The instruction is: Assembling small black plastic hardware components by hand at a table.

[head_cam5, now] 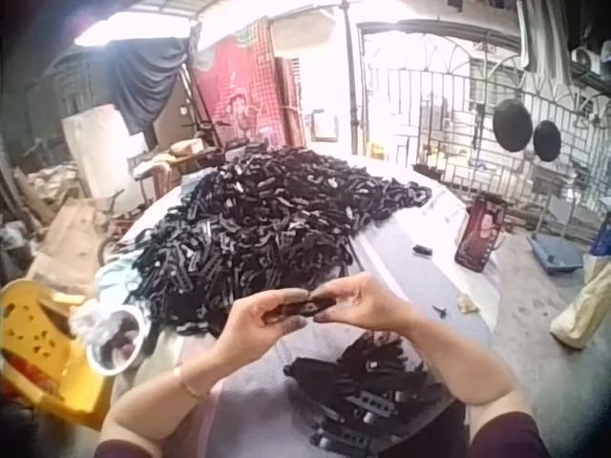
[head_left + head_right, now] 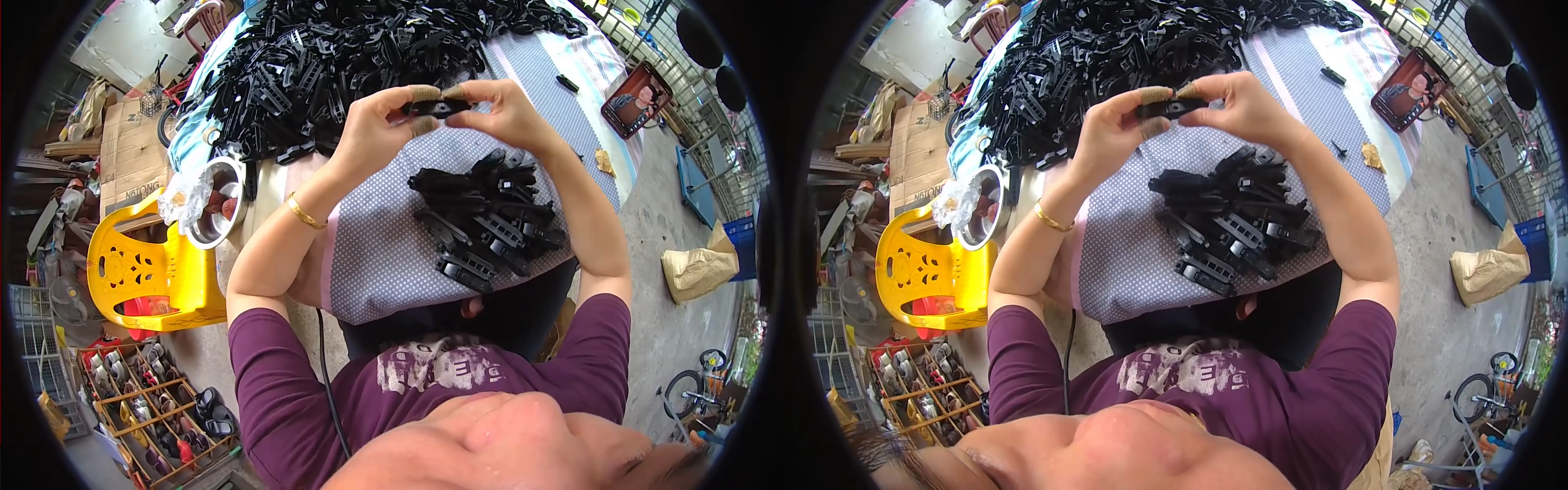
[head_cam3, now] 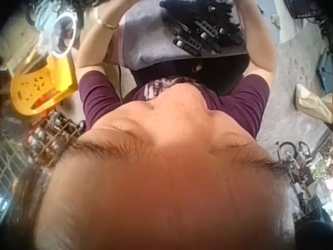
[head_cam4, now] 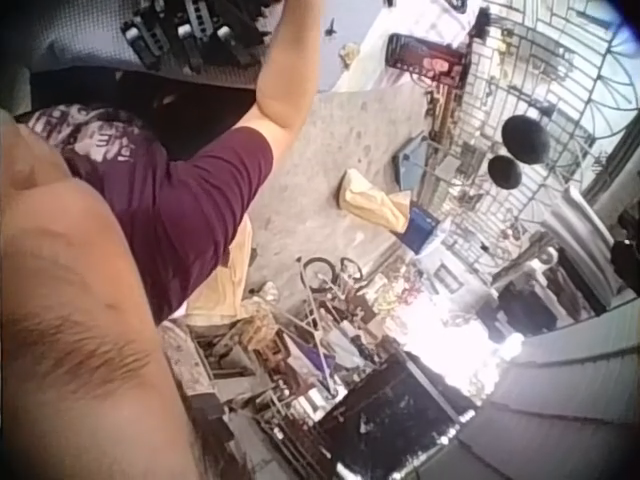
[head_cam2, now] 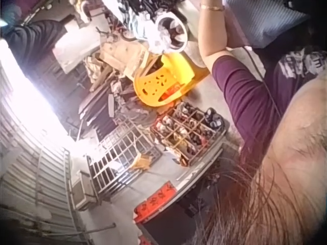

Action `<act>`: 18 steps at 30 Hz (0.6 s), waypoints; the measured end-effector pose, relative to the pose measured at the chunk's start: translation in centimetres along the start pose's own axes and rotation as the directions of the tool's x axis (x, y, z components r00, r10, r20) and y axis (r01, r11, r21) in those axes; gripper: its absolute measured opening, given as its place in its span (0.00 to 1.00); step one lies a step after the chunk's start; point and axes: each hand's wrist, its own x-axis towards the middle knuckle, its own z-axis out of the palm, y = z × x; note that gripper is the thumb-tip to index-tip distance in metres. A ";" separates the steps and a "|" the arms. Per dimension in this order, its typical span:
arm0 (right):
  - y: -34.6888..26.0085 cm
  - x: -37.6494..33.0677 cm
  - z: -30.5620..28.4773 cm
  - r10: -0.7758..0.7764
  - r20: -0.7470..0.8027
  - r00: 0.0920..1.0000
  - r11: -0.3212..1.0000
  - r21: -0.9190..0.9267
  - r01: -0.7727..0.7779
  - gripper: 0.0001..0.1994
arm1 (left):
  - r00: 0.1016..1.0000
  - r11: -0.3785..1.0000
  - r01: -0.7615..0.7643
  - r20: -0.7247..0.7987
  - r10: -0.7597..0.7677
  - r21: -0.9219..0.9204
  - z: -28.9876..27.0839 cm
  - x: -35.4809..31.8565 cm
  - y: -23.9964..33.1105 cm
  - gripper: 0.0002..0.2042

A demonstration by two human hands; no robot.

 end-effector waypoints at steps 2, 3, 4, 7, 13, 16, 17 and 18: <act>1.0 -0.2 -0.9 0.120 0.122 0.985 0.957 0.251 -0.147 0.19 | 0.996 0.996 0.082 0.042 -0.083 0.036 0.0 -0.2 -0.2 0.17; 1.8 -0.7 -1.7 0.094 0.190 0.977 0.982 0.145 -0.123 0.23 | 0.984 0.984 0.172 0.056 -0.170 -0.033 0.1 -0.6 -0.3 0.16; 2.3 -1.7 -1.9 0.099 0.188 0.977 0.981 0.148 -0.128 0.23 | 0.963 0.959 0.264 0.073 -0.258 -0.101 0.1 -1.1 -0.7 0.15; 2.7 -5.6 -1.8 0.157 0.280 0.947 0.964 0.164 -0.209 0.36 | 0.954 0.966 0.257 0.161 -0.254 0.003 1.1 -3.9 -0.8 0.20; -1.3 -10.8 1.3 -0.032 -0.019 0.999 0.995 -0.093 0.031 0.29 | 0.958 0.935 -0.034 0.277 -0.069 0.354 5.4 -7.9 3.4 0.41; -2.3 -13.5 2.5 0.017 -0.106 0.994 0.996 -0.090 -0.027 0.29 | 0.963 0.921 -0.043 0.262 -0.065 0.387 6.8 -9.5 4.4 0.37; -2.8 -14.5 2.7 0.012 -0.132 0.991 0.996 -0.085 -0.024 0.28 | 0.961 0.941 -0.046 0.273 -0.050 0.334 7.3 -9.9 4.9 0.35; -3.4 -15.5 2.8 0.010 -0.166 0.986 0.996 -0.082 -0.024 0.29 | 0.955 0.936 -0.105 0.296 0.001 0.337 7.9 -10.3 4.8 0.35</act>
